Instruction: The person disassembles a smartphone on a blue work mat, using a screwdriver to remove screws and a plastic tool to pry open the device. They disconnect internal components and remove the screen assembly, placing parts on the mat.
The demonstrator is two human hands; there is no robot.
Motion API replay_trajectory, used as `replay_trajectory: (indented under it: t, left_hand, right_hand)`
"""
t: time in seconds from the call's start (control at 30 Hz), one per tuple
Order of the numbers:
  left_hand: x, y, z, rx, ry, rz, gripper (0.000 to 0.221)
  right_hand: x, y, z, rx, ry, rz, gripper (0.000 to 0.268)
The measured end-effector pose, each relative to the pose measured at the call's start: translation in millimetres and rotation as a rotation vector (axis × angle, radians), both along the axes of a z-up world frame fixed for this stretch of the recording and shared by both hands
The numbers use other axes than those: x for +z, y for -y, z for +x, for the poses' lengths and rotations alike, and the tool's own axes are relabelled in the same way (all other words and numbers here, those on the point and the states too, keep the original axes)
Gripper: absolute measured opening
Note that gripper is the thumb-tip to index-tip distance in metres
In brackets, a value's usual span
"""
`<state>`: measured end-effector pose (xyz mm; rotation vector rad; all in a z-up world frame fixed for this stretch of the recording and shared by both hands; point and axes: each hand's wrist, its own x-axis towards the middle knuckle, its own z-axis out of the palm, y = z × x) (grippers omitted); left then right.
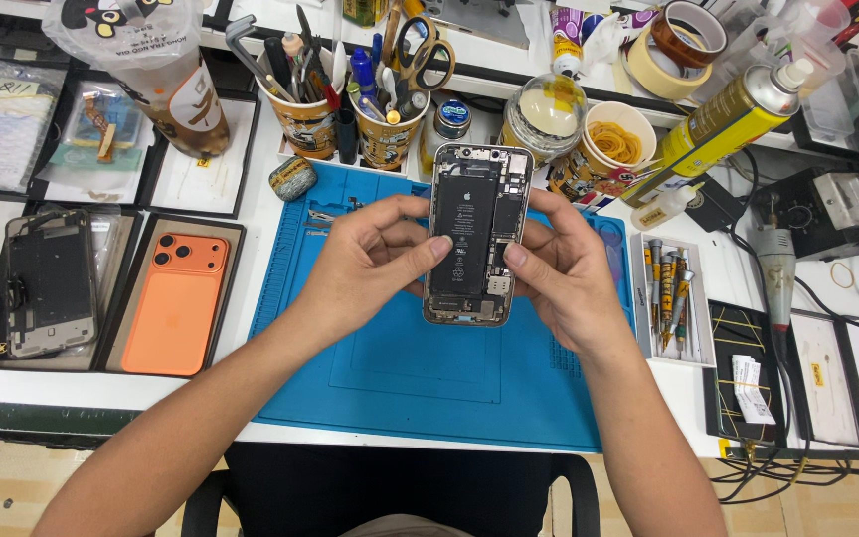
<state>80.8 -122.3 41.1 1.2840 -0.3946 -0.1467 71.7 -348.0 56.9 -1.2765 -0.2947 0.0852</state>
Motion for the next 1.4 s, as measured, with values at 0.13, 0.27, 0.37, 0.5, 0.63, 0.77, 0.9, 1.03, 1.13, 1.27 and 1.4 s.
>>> replay_trajectory:
  t: [0.13, 0.27, 0.37, 0.5, 0.63, 0.77, 0.9, 1.03, 1.13, 1.27, 1.4]
  left_hand:
    - [2.6, -0.4, -1.0, -0.011, 0.015, -0.01, 0.034]
    - [5.1, -0.2, -2.3, -0.021, 0.019, -0.006, 0.034]
    - [2.9, -0.6, -2.1, -0.016, 0.021, -0.01, 0.034]
    - [3.4, -1.4, -2.9, -0.007, 0.031, -0.001, 0.036]
    - [1.5, -2.2, -4.2, -0.023, 0.04, -0.013, 0.035]
    - [-5.4, -4.0, 3.5, -0.037, 0.089, -0.006, 0.034]
    - [3.1, -3.0, -0.9, -0.042, 0.108, -0.016, 0.033]
    - [6.4, -2.2, 0.0, -0.045, 0.108, -0.014, 0.035]
    - [9.3, 0.8, -1.2, -0.004, 0.114, 0.017, 0.047]
    - [25.8, 8.7, -16.9, -0.112, -0.044, 0.045, 0.095]
    - [32.7, 14.2, -25.1, -0.142, -0.263, -0.053, 0.098]
  right_hand:
    - [-1.1, 2.2, 1.0, 0.006, 0.032, -0.011, 0.053]
    - [-4.7, 4.8, 1.1, 0.005, 0.041, -0.007, 0.055]
    - [-5.2, 5.1, 1.5, 0.009, 0.045, -0.008, 0.055]
    - [-6.3, 6.1, 1.9, 0.019, 0.073, 0.002, 0.054]
    - [-13.5, 9.0, 2.4, 0.02, 0.113, 0.018, 0.055]
    - [-19.1, 14.1, 4.6, 0.031, 0.161, 0.026, 0.055]
    - [-17.4, 15.0, 4.9, 0.032, 0.176, 0.018, 0.055]
    - [-16.4, 9.9, 2.8, 0.033, 0.153, 0.047, 0.055]
    - [-17.6, 3.2, 0.2, 0.038, 0.116, 0.079, 0.055]
    - [-14.2, -8.5, -2.8, 0.042, 0.024, 0.043, 0.061]
    - [-17.2, -19.7, -5.5, 0.065, 0.024, -0.06, 0.066]
